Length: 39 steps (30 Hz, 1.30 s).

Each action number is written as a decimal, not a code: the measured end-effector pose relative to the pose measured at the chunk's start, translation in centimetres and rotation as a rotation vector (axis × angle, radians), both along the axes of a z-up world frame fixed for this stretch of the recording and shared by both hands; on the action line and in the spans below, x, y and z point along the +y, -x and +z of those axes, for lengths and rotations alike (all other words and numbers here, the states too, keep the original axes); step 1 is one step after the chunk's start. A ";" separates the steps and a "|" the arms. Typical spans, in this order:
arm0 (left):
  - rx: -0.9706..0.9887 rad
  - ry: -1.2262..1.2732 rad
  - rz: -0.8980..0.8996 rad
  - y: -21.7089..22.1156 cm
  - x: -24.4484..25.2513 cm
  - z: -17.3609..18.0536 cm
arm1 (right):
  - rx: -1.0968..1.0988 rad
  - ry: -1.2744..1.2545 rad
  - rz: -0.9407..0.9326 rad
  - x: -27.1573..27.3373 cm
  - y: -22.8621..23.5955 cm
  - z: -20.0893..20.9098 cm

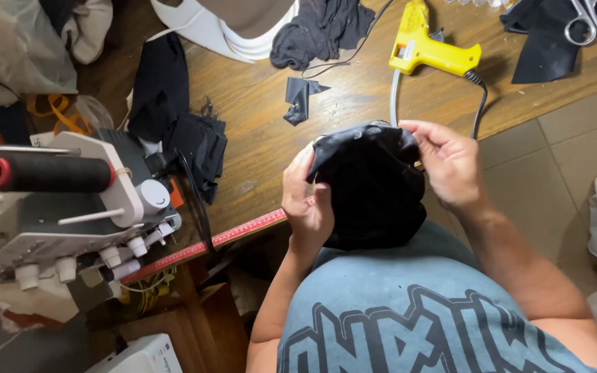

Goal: Assembling a shoe by gluing black fabric onto the shoe frame using a hot glue gun

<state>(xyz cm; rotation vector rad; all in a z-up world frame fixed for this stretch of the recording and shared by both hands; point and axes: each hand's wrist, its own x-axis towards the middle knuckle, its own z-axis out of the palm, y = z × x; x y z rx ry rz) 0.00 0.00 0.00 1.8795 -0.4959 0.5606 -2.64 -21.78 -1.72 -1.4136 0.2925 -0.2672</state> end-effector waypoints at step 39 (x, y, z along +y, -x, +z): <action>0.686 0.636 -0.510 0.8 3.2 -8.6 | -0.278 0.418 0.040 1.6 2.9 -1.4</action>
